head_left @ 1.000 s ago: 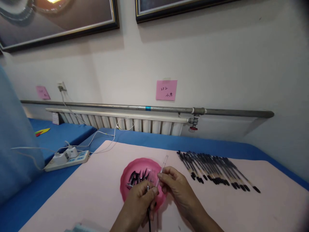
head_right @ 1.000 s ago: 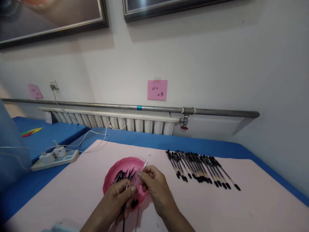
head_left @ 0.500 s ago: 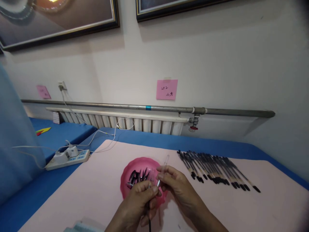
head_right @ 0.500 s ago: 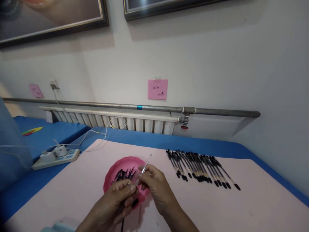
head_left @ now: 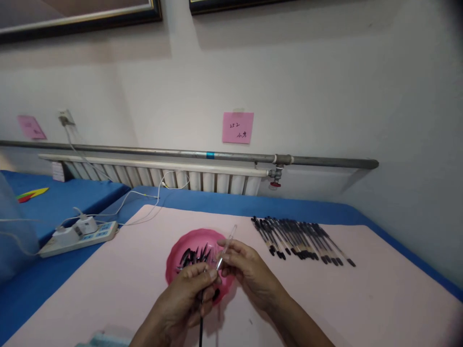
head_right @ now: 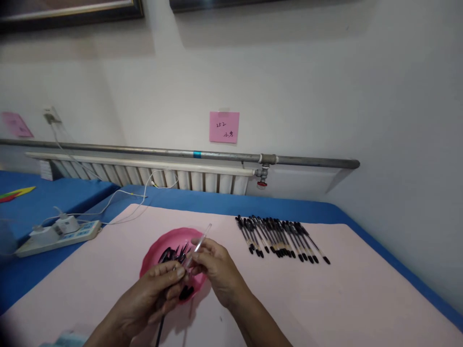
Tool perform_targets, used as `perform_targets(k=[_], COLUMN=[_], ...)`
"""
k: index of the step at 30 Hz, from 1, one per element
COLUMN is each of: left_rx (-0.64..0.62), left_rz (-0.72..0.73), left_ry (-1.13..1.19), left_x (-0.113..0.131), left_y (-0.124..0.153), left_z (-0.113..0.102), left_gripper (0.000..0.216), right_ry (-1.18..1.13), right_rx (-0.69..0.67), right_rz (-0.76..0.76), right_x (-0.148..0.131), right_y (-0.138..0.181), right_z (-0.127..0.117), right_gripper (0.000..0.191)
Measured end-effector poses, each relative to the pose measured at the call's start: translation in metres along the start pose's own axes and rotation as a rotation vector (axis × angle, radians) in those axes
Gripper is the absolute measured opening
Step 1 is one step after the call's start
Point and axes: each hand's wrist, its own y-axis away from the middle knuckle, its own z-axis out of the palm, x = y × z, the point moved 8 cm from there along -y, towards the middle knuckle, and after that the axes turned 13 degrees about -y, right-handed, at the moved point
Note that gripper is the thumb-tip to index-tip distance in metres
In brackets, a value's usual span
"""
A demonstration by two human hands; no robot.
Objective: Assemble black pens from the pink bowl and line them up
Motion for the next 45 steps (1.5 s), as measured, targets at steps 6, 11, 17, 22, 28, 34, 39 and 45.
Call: perform_targets(k=[6, 11, 17, 22, 28, 34, 39, 45], left_rx=[-0.025, 0.003, 0.259, 0.314, 0.317, 0.301, 0.278, 0.252], left_rz=[-0.016, -0.025, -0.041, -0.054, -0.026, -0.018, 0.037, 0.109], left_ry=[-0.008, -0.027, -0.365, -0.423, -0.333, -0.234, -0.076, 0.107], left_x=[-0.004, -0.001, -0.001, -0.002, 0.000, -0.001, 0.004, 0.014], left_y=[0.000, 0.002, 0.000, -0.002, -0.002, -0.004, -0.003, -0.003], left_z=[0.001, -0.013, -0.048, -0.055, -0.056, -0.053, -0.047, -0.042], left_gripper=[0.026, 0.029, 0.038, 0.035, 0.028, 0.033, 0.041, 0.038], right_ry=[0.046, 0.112, 0.415, 0.590, 0.717, 0.759, 0.760, 0.647], right_rx=[0.040, 0.075, 0.118, 0.109, -0.086, -0.271, -0.302, -0.242], right_rz=[-0.009, -0.042, -0.063, -0.122, -0.112, 0.190, 0.328, 0.372], right_x=[-0.003, -0.014, -0.002, -0.003, -0.001, 0.032, 0.050, 0.055], right_y=[-0.001, -0.007, -0.010, -0.007, 0.005, 0.029, 0.037, 0.032], right_z=[-0.006, -0.020, -0.025, -0.021, 0.011, 0.036, 0.038, 0.036], right_gripper=[0.022, 0.033, 0.032, 0.024, 0.010, 0.015, 0.011, 0.013])
